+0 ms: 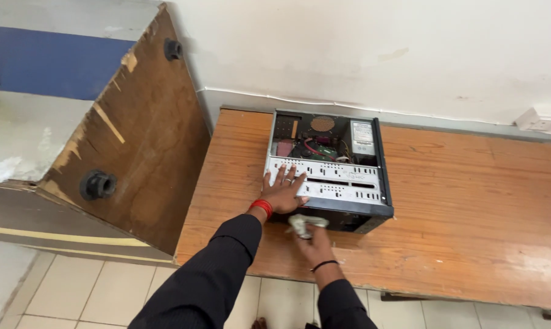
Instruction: The person wipes the back panel of an open computer case with a white cloth. They systematically clean the metal surface, moving the cloth across the area while holding the case steady with their other hand.
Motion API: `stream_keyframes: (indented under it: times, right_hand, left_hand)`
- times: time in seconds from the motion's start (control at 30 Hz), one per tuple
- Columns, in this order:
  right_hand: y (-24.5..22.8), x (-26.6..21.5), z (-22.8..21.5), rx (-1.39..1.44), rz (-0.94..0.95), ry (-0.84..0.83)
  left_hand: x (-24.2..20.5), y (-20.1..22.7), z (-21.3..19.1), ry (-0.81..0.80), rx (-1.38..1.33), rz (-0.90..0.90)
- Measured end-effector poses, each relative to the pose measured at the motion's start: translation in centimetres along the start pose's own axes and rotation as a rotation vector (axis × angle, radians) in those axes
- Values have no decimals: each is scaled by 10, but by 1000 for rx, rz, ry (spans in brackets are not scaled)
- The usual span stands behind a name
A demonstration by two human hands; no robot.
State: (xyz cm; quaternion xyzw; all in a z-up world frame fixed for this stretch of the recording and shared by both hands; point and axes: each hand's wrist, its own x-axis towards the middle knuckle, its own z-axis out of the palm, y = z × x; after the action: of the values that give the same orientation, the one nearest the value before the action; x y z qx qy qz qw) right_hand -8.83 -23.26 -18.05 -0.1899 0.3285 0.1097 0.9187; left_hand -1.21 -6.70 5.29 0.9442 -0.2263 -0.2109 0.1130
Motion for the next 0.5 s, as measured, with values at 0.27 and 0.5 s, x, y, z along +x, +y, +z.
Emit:
stream_keyframes:
  times: [0.27, 0.5]
  right_hand:
    - [-104, -138, 59, 11, -652, 254]
    - [-132, -186, 81, -154, -846, 356]
  left_hand:
    - [-1, 3, 1, 23, 14, -21]
    - [-3, 4, 0, 22, 19, -44]
